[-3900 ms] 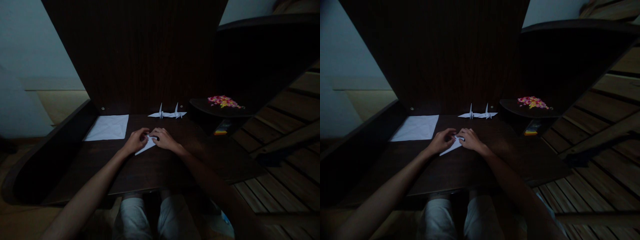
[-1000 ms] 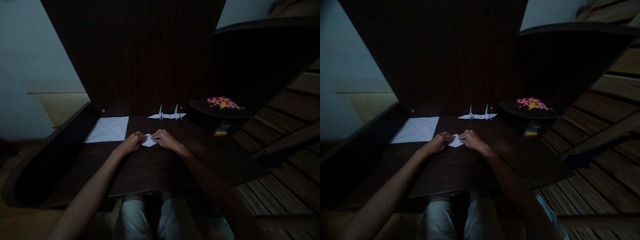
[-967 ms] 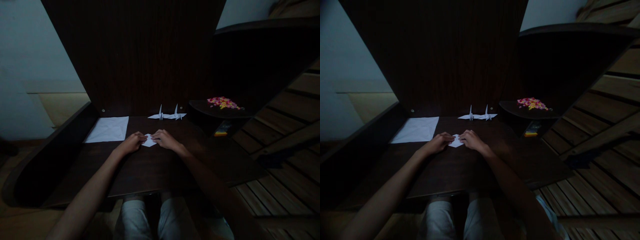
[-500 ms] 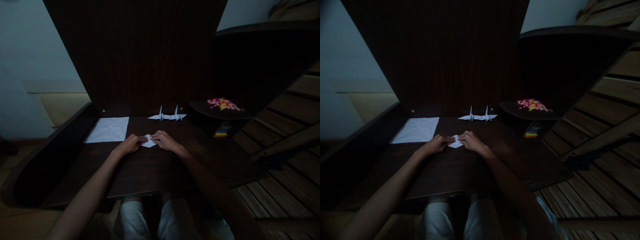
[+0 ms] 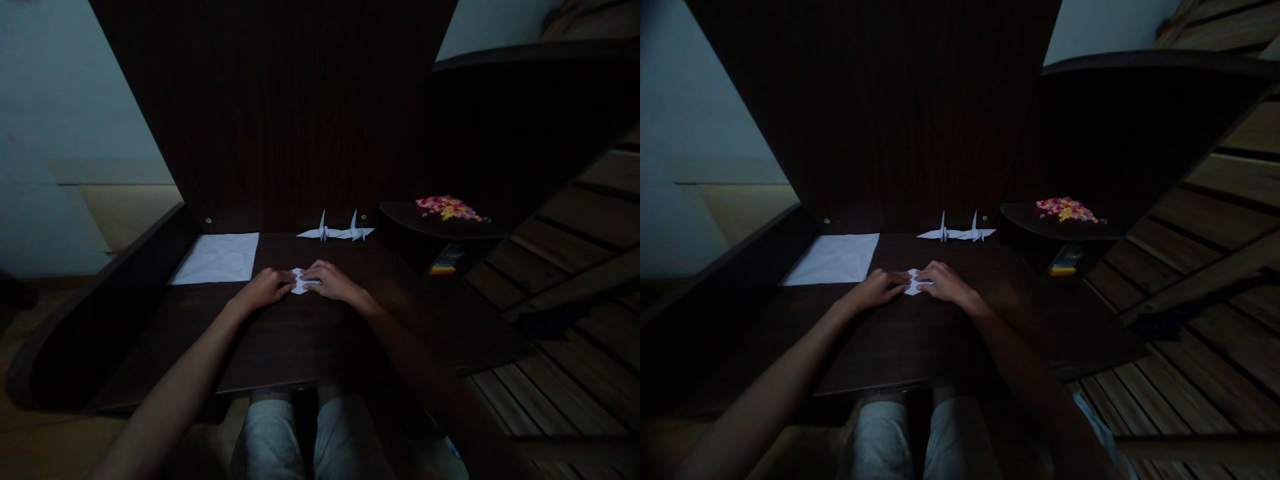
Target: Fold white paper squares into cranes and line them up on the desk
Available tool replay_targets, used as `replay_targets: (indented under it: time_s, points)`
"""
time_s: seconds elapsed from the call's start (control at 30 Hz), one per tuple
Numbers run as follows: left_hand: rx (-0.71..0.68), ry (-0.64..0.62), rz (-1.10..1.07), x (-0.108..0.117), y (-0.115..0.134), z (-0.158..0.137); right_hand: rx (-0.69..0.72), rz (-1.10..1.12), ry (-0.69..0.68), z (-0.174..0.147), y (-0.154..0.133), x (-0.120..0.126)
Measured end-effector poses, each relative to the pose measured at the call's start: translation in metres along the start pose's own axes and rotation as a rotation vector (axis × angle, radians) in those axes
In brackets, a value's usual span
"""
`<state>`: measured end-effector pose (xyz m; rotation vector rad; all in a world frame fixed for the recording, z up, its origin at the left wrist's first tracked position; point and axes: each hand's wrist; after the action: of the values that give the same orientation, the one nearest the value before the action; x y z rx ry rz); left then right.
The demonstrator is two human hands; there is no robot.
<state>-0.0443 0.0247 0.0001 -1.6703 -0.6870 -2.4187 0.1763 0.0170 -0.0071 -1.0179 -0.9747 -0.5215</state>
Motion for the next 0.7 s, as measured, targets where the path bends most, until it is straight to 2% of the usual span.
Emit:
replay_targets:
  time_s: [0.37, 0.7]
  points:
    - [-0.001, 0.02, 0.052, 0.0006, 0.006, 0.0009, 0.029, -0.091, 0.03, 0.0006, -0.0006, -0.0029]
    - [-0.068, 0.01, 0.123, -0.0021, 0.003, 0.0008, 0.027, 0.014, 0.02, 0.0018, 0.0037, -0.0043]
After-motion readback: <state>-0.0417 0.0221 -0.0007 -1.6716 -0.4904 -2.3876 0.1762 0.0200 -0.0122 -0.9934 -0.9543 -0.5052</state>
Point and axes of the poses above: each hand's wrist, its own z-axis towards the middle knuckle, its own x-axis out of the back of the hand, y = z × x, and after that the axes turned 15 degrees about -x, right-handed
